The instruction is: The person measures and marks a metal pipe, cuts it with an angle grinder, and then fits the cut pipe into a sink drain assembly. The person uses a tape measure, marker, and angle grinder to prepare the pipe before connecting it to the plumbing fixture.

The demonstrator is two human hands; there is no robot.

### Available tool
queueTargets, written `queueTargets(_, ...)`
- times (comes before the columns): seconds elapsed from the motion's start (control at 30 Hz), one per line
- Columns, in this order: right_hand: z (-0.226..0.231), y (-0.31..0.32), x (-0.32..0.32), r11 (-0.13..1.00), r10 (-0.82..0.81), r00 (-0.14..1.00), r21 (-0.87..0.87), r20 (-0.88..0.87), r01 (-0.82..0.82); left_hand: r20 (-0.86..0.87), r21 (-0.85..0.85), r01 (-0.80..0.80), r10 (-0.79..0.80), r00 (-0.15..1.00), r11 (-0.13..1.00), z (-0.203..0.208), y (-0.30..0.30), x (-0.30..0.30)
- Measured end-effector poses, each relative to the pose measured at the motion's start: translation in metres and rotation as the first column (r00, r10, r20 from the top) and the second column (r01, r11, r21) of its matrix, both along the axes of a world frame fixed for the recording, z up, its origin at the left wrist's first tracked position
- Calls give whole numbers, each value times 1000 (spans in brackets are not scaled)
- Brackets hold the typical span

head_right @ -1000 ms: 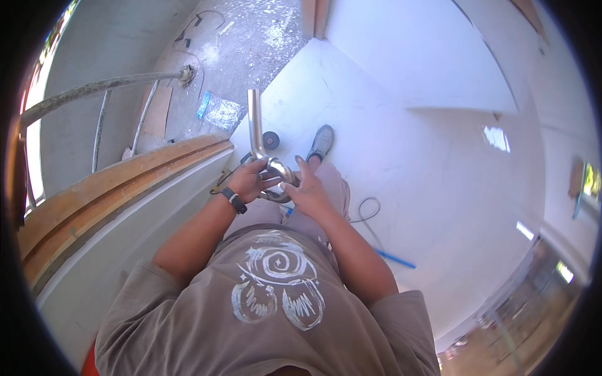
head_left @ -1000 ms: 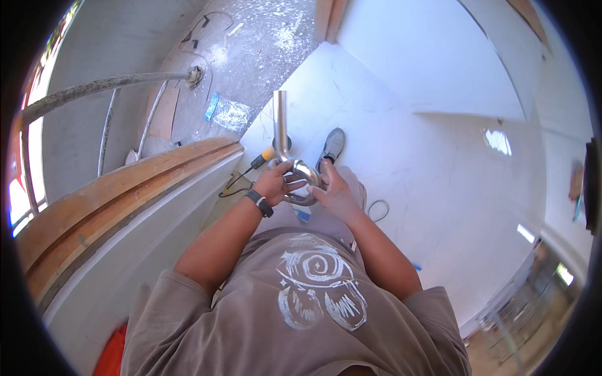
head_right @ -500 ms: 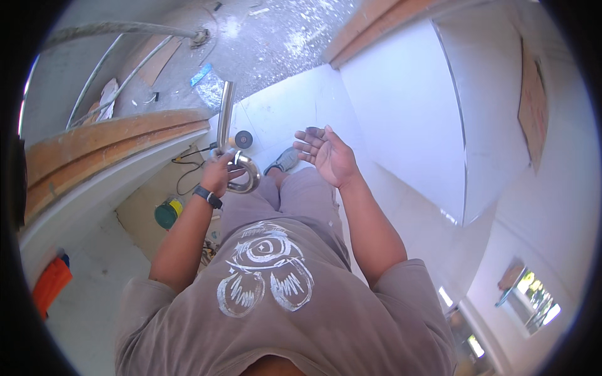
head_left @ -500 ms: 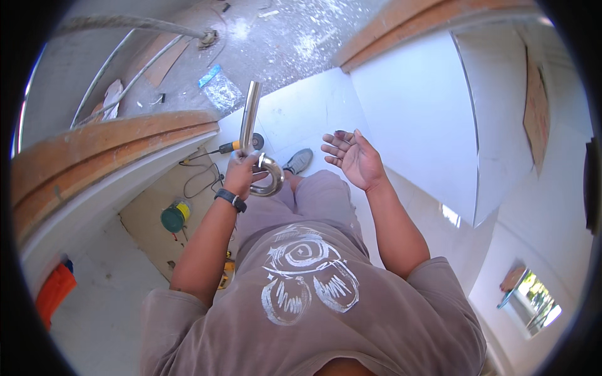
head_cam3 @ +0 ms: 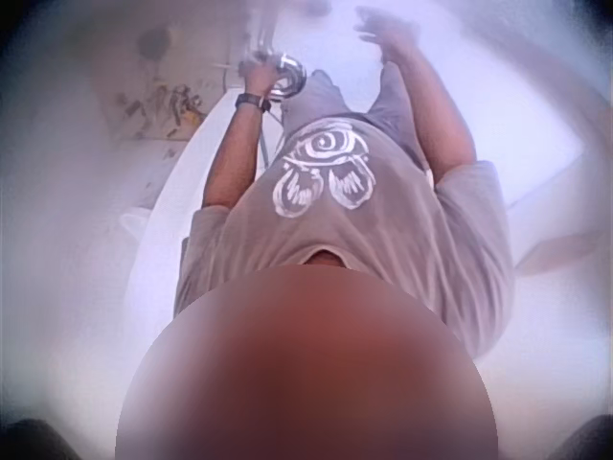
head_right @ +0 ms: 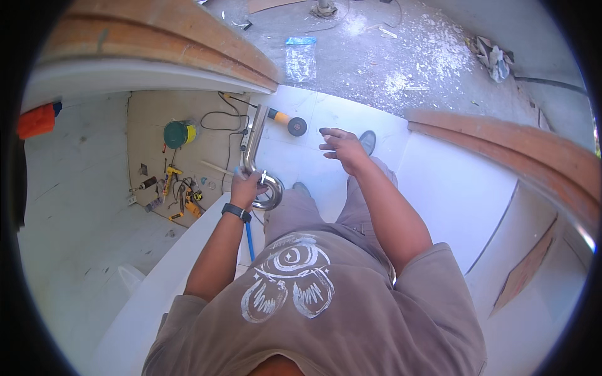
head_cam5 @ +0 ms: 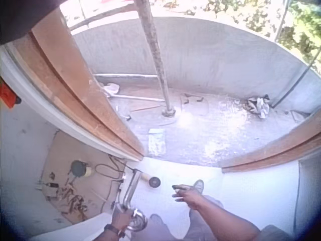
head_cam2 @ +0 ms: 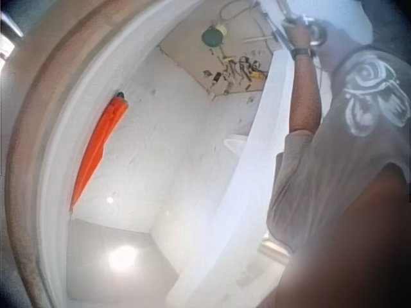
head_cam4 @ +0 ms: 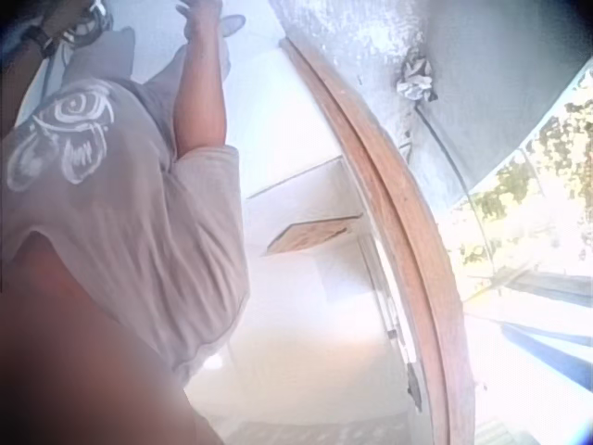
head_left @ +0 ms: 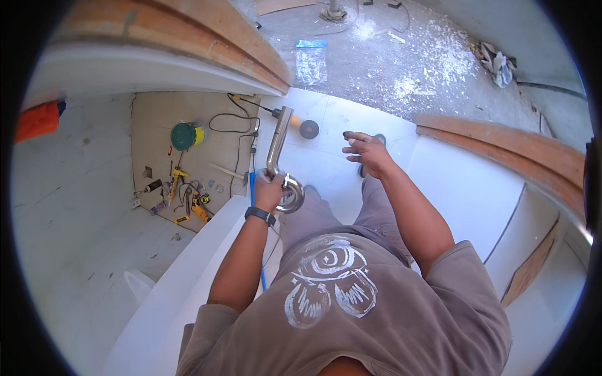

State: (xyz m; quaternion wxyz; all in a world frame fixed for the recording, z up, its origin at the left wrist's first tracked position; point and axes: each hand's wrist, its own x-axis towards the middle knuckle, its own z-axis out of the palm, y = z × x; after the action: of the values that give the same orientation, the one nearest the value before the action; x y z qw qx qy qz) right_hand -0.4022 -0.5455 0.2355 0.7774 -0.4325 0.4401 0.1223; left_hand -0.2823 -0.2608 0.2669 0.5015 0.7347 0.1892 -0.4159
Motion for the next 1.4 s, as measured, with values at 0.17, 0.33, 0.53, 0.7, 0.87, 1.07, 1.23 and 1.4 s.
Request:
queueTargets(0.17, -75, -54, 55, 835, 384, 911, -364, -152, -413, 305, 288, 164, -253, 918, 943, -58, -65, 15)
queueTargets(0.33, -156, -122, 72, 431, 593, 802, -811, -77, -396, 346, 532, 324, -550, 761, 782, -171, -127, 46)
queueTargets(0.53, -282, -149, 108, 177, 765, 507, -628, -397, -758, 351, 601, 264, -546, 761, 754, -293, -131, 85)
queueTargets(0.7, -368, -104, 149, -288, 893, 56, -662, -447, -692, 466, 596, 93, -438, 769, 798, -309, -56, 84)
queueTargets(0.87, -434, -25, 229, -676, 729, -350, -702, -588, -227, 653, 527, -243, -204, 730, 814, -295, -1, 63)
queueTargets(1.07, -499, 61, 289, -643, 582, -476, -732, -659, 226, 643, 287, -479, 204, 739, 830, -261, 37, -24)
queueTargets(1.23, -536, 112, 296, -671, 382, -540, -627, -750, 397, 565, 223, -682, 478, 673, 696, -236, 56, -102)
queueTargets(1.4, -531, 118, 288, -590, 194, -550, -544, -813, 597, 614, 224, -753, 511, 602, 619, -236, 67, -133)
